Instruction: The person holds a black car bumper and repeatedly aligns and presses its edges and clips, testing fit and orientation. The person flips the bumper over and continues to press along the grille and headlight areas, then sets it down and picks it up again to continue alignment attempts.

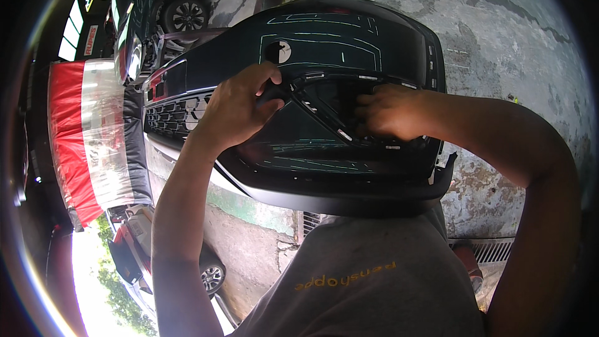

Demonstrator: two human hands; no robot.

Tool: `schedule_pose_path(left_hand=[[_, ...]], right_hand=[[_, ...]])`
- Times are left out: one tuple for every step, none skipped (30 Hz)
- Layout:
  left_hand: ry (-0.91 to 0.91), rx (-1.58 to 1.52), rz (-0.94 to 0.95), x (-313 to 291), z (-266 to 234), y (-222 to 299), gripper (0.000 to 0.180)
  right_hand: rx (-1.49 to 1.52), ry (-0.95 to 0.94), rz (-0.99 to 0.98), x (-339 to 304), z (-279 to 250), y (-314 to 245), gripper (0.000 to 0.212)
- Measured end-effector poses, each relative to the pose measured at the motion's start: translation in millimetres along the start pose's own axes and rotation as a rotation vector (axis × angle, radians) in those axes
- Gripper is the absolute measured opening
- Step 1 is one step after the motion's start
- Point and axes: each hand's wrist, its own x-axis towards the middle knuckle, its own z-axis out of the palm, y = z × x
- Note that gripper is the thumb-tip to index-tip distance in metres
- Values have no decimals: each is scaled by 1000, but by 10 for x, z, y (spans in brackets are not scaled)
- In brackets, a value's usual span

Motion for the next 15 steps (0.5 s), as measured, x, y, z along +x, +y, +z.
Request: schedule_pose_path(left_hand=[[12,0,12,-5,8,-6,42],[10,9,12,-9,10,-10,43],[7,18,13,-13,17,-14,43],[4,26,14,-16,22,-15,44],[8,44,13,-20,21,-1,43],[11,61,13,-26,19,27,43],[15,78,13,-32,21,47,42],[57,82,52,-46,49,39,41],[98,85,90,-72,95,14,40],[139,89,127,-95,130,-3,39],[151,81,127,-116,140,-4,37],[163,72,128,-135,150,-2,35],[175,63,129,-144,162,-9,33],[183,49,134,-145,186,-34,32],[192,35,140,-146,212,-71,31]], right_hand=[[-7,15,-5,0,19,6,60],[-14,30,-11,1,58,18,60],[-20,46,-17,2,80,23,61],[-18,51,-20,0,91,28,62],[-17,55,-23,0,95,29,62],[-14,60,-26,-2,101,30,63],[-17,68,-30,-8,112,35,64],[-20,75,-34,-18,128,44,64],[-21,83,-39,-15,119,38,65],[-2,67,-37,-9,101,34,64],[18,52,-35,-1,73,31,63],[38,35,-30,-6,57,26,62],[66,70,-39,-12,100,43,60],[94,106,-47,-18,180,73,58],[121,141,-54,-28,243,92,56]])
